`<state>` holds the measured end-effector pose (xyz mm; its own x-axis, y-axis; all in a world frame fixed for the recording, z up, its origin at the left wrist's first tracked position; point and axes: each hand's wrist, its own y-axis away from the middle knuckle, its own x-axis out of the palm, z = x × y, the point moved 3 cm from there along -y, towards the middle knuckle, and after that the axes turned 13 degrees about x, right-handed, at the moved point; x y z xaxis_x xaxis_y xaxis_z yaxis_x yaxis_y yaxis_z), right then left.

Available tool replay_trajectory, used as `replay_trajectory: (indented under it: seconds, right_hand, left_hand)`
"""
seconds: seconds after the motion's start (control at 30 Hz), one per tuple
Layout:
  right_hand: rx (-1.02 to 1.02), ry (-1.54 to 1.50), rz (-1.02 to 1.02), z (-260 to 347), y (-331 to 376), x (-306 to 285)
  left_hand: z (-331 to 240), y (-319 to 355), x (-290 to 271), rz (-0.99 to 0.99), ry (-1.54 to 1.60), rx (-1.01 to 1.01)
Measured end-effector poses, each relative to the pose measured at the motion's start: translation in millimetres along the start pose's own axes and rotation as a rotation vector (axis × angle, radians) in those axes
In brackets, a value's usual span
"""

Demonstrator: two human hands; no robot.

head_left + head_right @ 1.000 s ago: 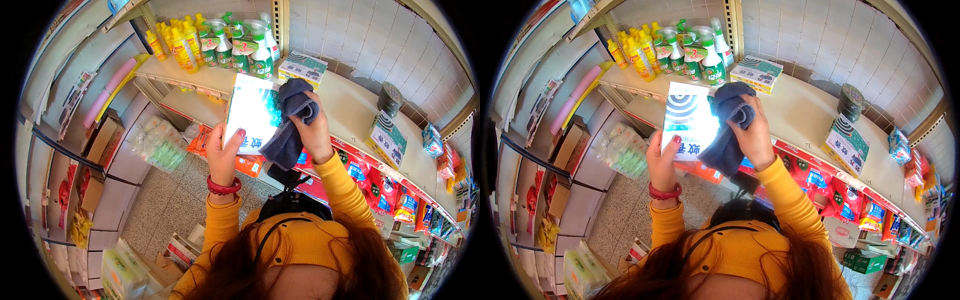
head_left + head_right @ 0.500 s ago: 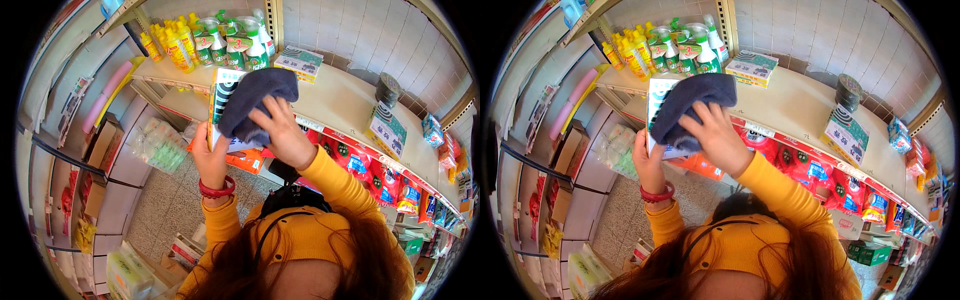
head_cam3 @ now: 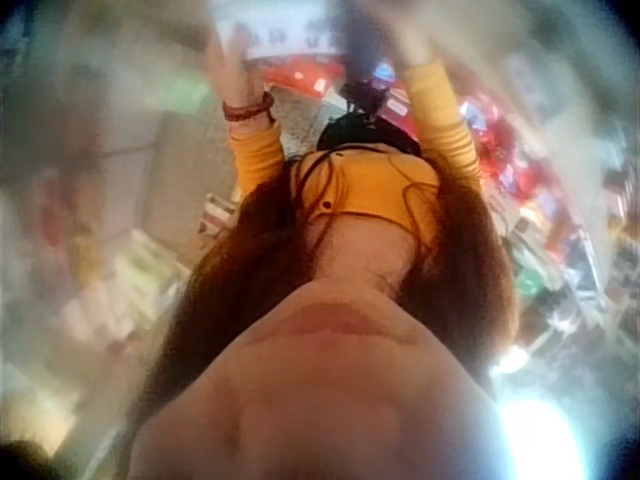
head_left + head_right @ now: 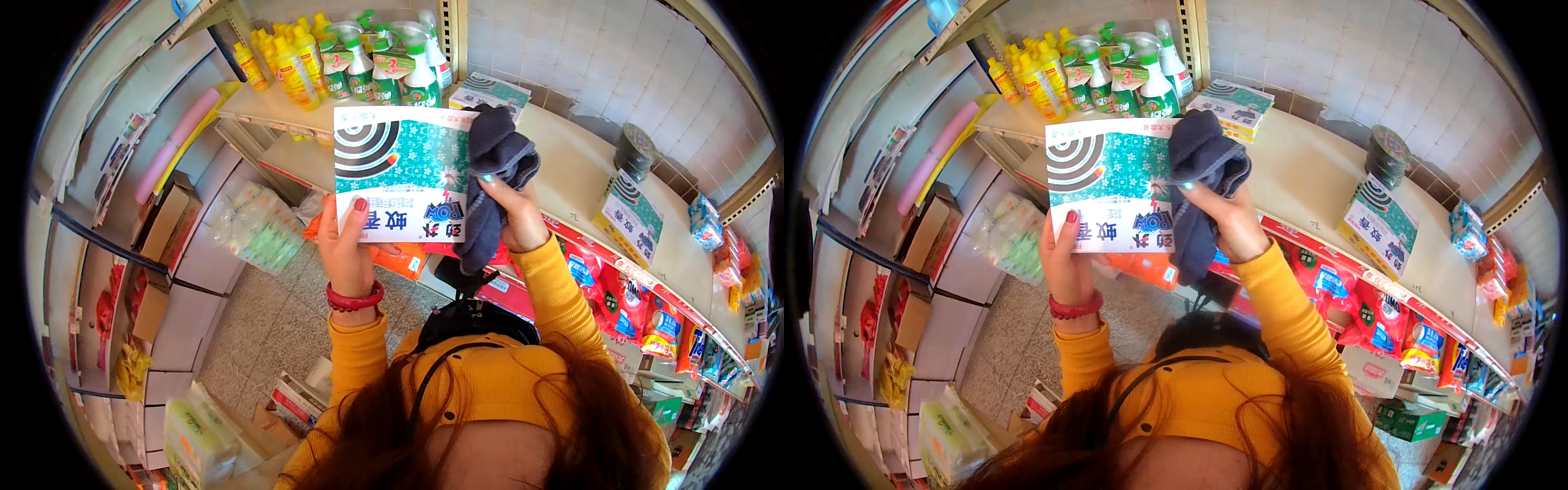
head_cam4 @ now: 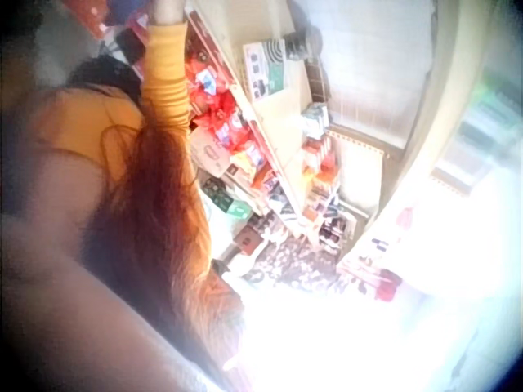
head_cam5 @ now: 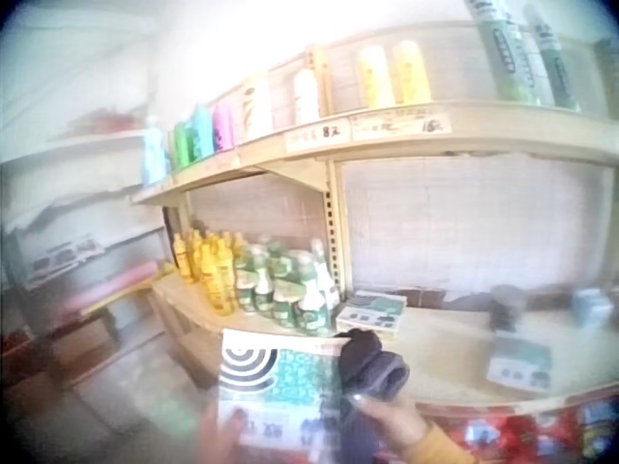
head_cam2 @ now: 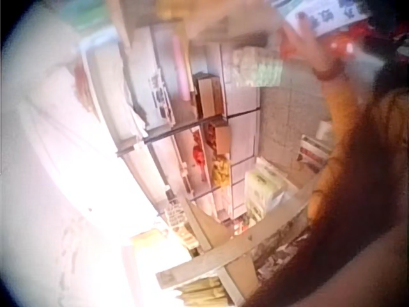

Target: The person wipes the surface of a retail shelf with a dark cloth. They pick up various packaged items, including detergents and mosquito coils, wipe them individually, and place them back on the shelf. The person also wipes the shelf surface between items.

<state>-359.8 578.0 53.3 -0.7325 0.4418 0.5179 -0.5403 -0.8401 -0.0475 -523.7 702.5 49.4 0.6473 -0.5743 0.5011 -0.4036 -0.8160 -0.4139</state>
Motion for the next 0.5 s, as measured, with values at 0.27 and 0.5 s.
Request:
replay_trajectory:
  seconds: [0.27,0.5]
  right_hand:
    - [0.176,-0.412,0.125,-4,29,-23]
    - [0.175,-0.42,0.097,16,52,-49]
  left_hand:
    - [23,1,20,0.058,0.043,-0.024]
    - [46,9,50,0.067,-0.142,-0.108]
